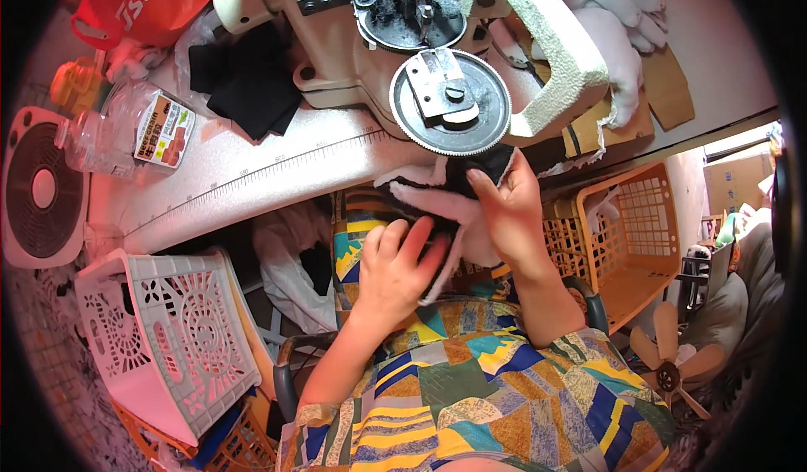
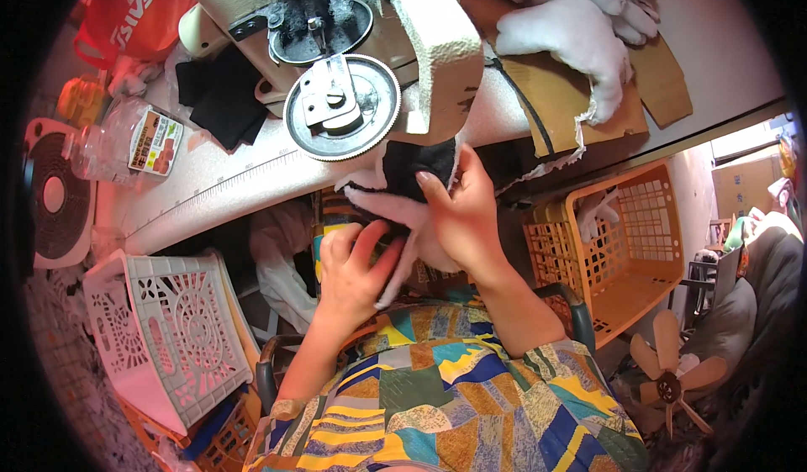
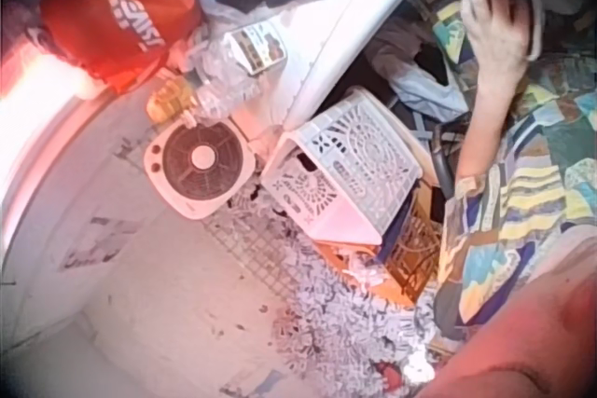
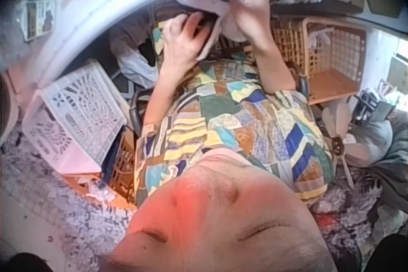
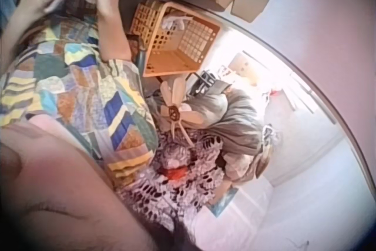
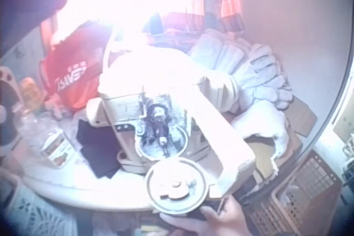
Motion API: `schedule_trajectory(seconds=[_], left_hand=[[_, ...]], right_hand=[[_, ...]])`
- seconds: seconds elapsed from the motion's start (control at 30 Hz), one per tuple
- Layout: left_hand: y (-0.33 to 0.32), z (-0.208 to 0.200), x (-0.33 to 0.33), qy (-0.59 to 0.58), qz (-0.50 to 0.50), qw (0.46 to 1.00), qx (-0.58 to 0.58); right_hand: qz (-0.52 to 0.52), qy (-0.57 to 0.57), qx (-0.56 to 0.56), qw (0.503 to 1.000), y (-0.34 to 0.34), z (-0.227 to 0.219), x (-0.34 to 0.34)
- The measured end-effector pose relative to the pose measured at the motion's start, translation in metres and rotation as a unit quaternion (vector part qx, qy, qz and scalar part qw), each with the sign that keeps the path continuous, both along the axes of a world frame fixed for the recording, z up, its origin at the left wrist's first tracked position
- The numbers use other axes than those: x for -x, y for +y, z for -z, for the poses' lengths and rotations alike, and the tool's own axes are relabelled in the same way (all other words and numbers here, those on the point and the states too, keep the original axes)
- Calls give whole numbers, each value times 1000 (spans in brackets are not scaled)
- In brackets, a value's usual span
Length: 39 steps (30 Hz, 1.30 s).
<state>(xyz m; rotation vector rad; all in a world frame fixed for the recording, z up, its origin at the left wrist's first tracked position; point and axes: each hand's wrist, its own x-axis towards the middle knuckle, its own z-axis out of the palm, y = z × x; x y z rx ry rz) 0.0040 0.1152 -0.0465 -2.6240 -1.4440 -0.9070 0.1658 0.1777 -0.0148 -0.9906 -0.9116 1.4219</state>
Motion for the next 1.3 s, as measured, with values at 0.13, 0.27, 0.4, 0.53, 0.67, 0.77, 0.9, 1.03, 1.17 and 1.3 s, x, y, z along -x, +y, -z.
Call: schedule_trajectory(seconds=[0.13,0.27,0.4,0.53,0.67,0.77,0.9,1.03,1.17,1.3], left_hand=[[-4,10,11,38,-17,999,31],[1,-6,27,-39,-45,995,74],[13,-51,32,-293,-99,950,51],[32,-56,27,-413,-9,891,188],[34,-57,18,-525,-23,819,231],[33,-69,7,-626,-42,724,287],[30,-68,-3,-679,-42,698,222],[26,-67,-7,-617,-41,776,126],[18,-71,-8,-621,-39,773,124],[15,-71,-7,-638,-46,757,134]], right_hand=[[56,-59,-29,996,-2,8,-6],[44,-163,-27,985,-8,10,-8],[-15,-345,-106,932,-18,-14,4],[-32,-357,-238,903,-16,-24,11],[44,-386,-394,833,-6,-17,11],[89,-361,-434,821,-11,-13,19],[112,-349,-525,768,-12,-9,28],[104,-344,-519,776,-15,-13,29],[134,-346,-532,761,-15,-13,35],[141,-362,-561,731,-14,-12,33]])
